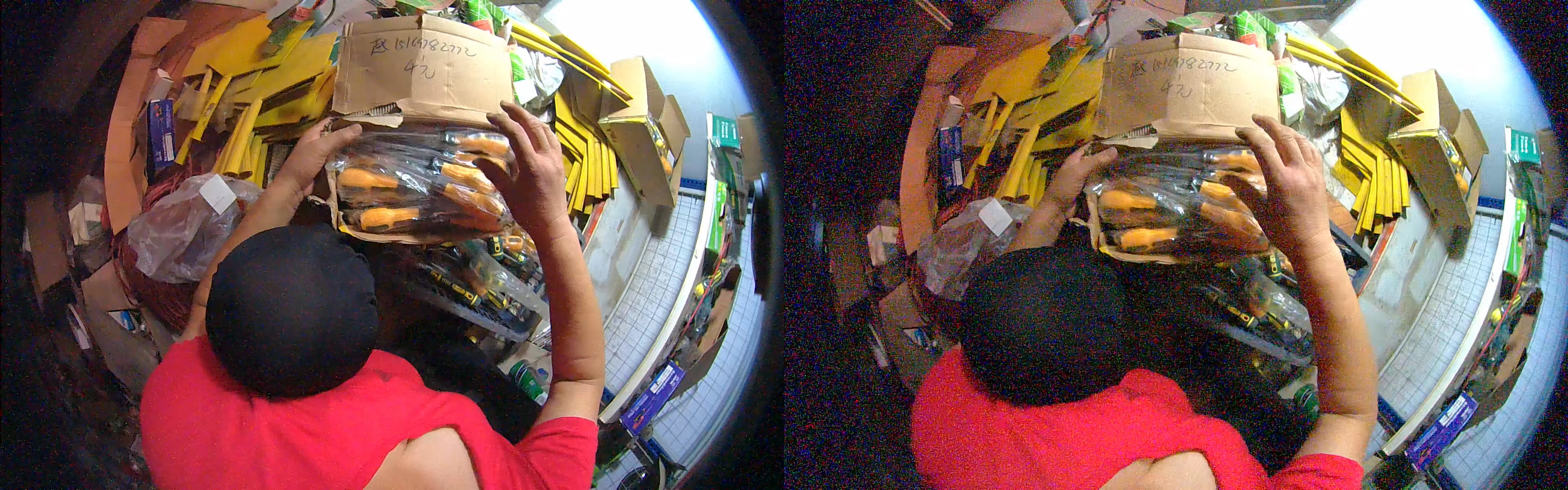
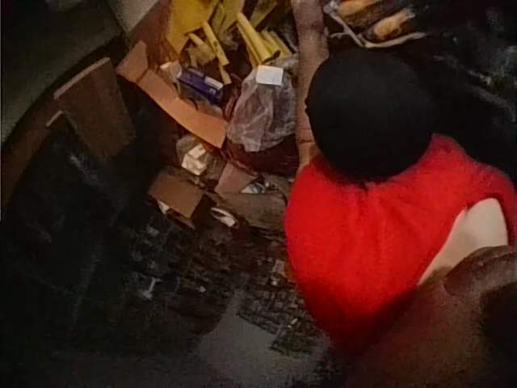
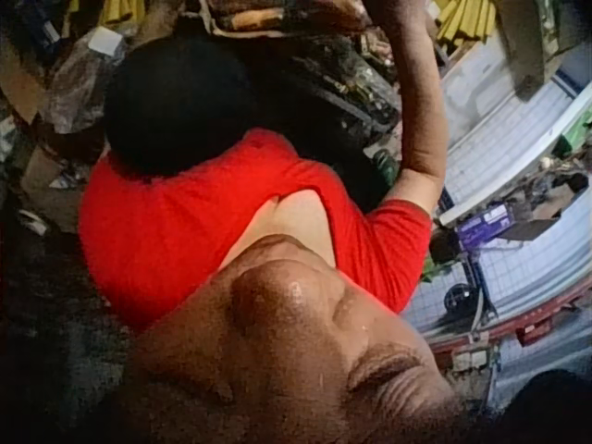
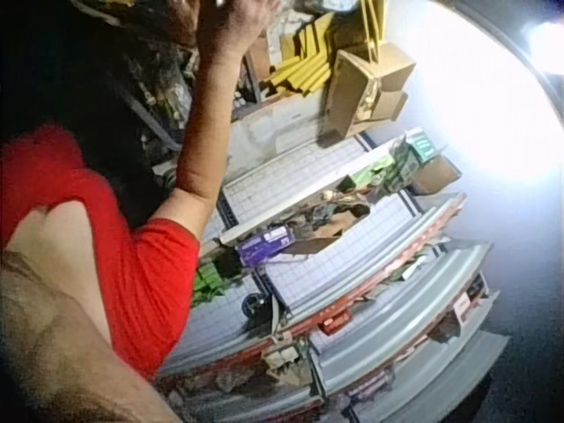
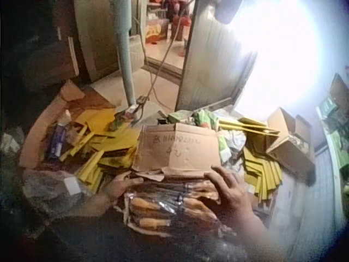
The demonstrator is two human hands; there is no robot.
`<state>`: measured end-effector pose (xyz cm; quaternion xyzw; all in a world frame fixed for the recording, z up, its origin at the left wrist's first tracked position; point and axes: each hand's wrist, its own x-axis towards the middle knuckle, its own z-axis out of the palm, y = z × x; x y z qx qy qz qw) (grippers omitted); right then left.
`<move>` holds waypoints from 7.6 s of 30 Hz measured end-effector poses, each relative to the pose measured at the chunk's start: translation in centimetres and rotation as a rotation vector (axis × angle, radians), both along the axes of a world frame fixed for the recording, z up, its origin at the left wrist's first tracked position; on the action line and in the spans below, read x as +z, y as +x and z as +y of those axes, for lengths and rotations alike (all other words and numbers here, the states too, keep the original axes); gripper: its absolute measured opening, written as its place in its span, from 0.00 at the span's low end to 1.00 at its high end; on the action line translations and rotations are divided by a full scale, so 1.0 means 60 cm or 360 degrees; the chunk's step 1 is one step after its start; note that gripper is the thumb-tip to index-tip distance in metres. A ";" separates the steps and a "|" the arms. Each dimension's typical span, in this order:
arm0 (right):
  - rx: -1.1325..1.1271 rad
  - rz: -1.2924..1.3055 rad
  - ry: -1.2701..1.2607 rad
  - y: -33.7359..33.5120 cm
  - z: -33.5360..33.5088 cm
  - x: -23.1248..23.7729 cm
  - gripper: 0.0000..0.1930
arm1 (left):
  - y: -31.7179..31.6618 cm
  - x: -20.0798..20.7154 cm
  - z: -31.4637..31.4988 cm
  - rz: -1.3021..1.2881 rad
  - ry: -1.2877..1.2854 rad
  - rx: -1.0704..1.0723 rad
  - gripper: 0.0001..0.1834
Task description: The person sorts screwdrivers from a plastic crate into a cardboard box, handling individual tools and plastic-wrapped bundles.
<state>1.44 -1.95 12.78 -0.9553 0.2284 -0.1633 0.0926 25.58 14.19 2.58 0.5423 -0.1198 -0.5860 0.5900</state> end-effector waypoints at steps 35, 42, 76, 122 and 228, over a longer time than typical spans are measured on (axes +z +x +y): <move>-0.1036 -0.0267 0.0864 -0.318 -0.055 -0.138 0.10 | 0.015 -0.045 0.010 -0.0049 0.0033 0.0124 0.21; -0.0658 0.0746 0.0267 -0.345 0.038 -0.289 0.26 | 0.013 -0.048 0.014 0.0035 -0.0015 0.0135 0.21; -0.1071 -0.0545 0.1102 -0.502 0.167 0.009 0.17 | -0.001 -0.028 0.006 -0.0429 -0.0052 0.0040 0.18; -0.0624 -0.0788 0.3375 0.009 0.238 -0.067 0.22 | -0.007 0.003 0.011 -0.0006 -0.0033 0.0117 0.25; -0.1216 0.1333 0.1417 -0.444 -0.003 -0.108 0.21 | -0.013 -0.003 0.005 -0.0641 0.0107 -0.0215 0.22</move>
